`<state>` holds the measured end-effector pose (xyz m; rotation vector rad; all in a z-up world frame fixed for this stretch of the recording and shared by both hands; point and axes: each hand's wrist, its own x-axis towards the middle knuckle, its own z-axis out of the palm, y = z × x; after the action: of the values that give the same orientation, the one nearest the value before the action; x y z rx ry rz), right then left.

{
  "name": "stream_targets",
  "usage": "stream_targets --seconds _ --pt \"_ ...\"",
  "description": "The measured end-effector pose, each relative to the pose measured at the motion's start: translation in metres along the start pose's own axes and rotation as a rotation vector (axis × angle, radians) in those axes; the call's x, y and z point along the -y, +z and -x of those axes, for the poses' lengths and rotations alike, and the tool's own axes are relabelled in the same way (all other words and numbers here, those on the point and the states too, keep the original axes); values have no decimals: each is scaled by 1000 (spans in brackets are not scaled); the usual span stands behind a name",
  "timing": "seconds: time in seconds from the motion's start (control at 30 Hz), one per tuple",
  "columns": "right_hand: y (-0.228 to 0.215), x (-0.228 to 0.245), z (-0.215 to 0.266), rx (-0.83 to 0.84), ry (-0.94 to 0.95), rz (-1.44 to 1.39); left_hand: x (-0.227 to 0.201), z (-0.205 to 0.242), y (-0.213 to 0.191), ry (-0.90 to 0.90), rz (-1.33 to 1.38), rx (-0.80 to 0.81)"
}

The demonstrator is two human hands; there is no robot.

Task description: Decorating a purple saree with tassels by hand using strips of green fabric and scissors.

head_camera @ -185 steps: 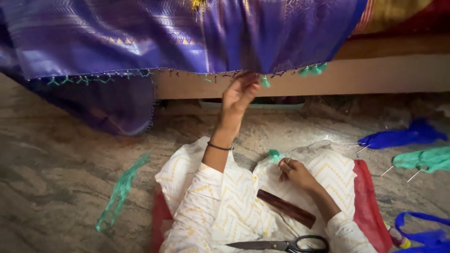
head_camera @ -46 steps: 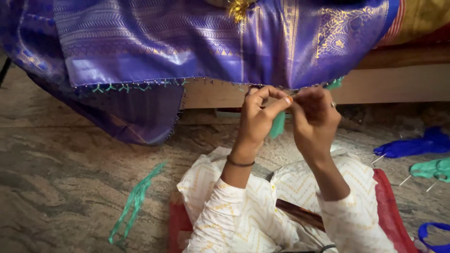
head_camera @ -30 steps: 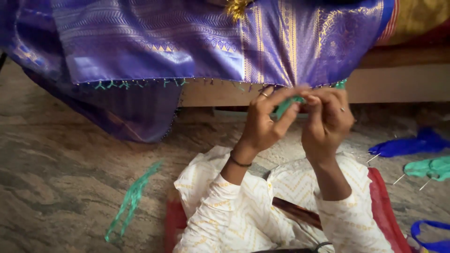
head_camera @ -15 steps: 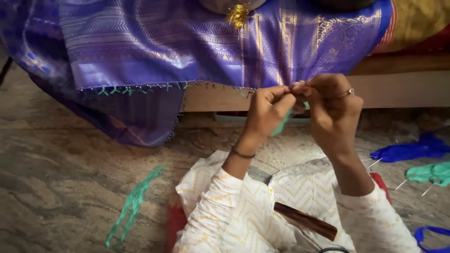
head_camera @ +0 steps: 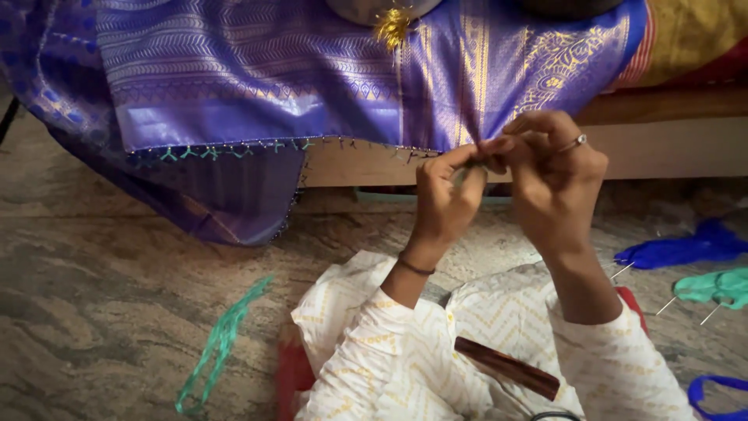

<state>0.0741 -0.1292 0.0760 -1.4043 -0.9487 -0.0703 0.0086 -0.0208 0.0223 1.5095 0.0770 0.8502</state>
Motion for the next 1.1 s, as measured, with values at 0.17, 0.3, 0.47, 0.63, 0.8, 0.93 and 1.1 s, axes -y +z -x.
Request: stream_targets --seconds 0.17,0.3,0.47,0.63,0.8,0.93,1.1 --pt "-2 -5 -4 41 -56 -6 -11 -5 -2 -223 64 15" --pt "-3 -7 -6 34 -40 -19 -2 -4 2 -76 128 25" --pt "-4 -4 -1 32 -51 -12 -1 -5 -1 -32 97 50" --pt "-5 -15 -3 30 -63 -135 15 -5 3 -25 57 32" --pt "-4 -6 -2 25 -45 -67 -2 -7 -2 -78 205 76" --pt "-2 -14 -6 31 8 -169 4 -3 -2 -6 133 61" --pt "-3 -6 -8 25 80 -225 0 -3 0 -103 63 14"
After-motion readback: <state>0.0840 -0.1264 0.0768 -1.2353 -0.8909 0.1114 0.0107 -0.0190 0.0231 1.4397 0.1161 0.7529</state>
